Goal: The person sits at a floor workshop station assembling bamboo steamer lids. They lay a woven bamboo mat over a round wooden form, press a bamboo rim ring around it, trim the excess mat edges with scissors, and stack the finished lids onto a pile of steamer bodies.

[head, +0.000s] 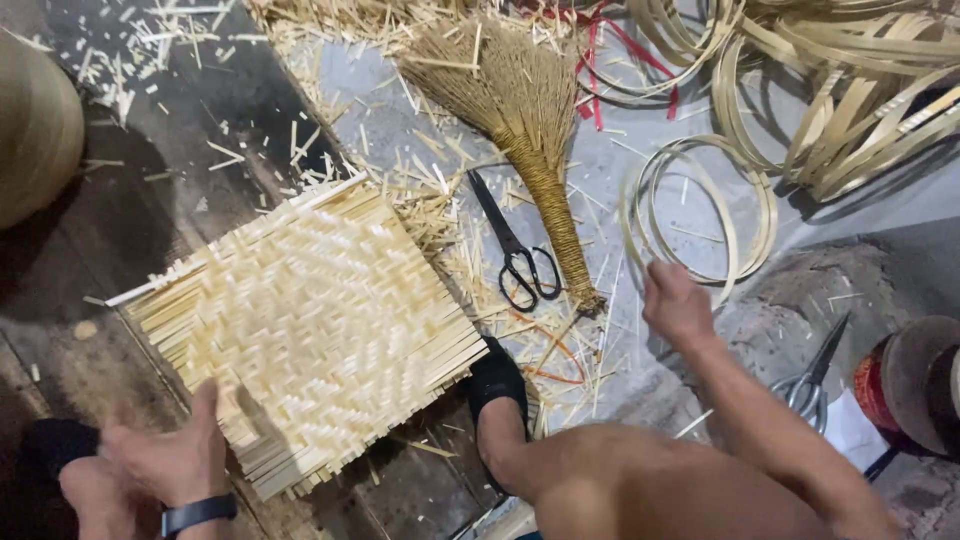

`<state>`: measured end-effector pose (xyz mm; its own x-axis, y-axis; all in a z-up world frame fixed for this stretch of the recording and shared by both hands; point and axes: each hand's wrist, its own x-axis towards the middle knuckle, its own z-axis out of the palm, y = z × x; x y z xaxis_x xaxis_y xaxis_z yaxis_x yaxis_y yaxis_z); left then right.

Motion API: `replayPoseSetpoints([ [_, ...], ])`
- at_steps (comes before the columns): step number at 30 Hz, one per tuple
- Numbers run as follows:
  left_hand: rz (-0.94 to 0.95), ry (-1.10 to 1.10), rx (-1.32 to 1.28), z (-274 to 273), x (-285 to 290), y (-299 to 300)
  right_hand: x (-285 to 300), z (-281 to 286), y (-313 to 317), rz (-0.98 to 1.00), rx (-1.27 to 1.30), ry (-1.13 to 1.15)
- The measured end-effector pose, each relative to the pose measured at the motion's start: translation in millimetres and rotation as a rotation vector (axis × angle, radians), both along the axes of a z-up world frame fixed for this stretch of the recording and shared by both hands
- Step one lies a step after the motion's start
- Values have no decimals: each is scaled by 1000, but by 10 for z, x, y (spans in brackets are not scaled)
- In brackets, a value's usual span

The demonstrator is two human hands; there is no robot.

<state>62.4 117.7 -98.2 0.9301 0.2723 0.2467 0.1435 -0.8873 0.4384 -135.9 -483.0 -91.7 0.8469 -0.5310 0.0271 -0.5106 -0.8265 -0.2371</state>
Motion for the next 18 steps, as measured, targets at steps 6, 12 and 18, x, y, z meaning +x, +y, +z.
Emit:
replayPoseSetpoints([
  [6, -255, 26, -701, 766, 186, -887, 1039, 1690, 843, 527, 184, -275],
  [12, -164, -287, -894, 1802, 40, -1449, 1620, 2715, 1972, 1078, 344, -212],
  [18, -652, -514, -659, 2586, -487, -1158, 1872, 3317, 2677, 1463, 126, -440],
])
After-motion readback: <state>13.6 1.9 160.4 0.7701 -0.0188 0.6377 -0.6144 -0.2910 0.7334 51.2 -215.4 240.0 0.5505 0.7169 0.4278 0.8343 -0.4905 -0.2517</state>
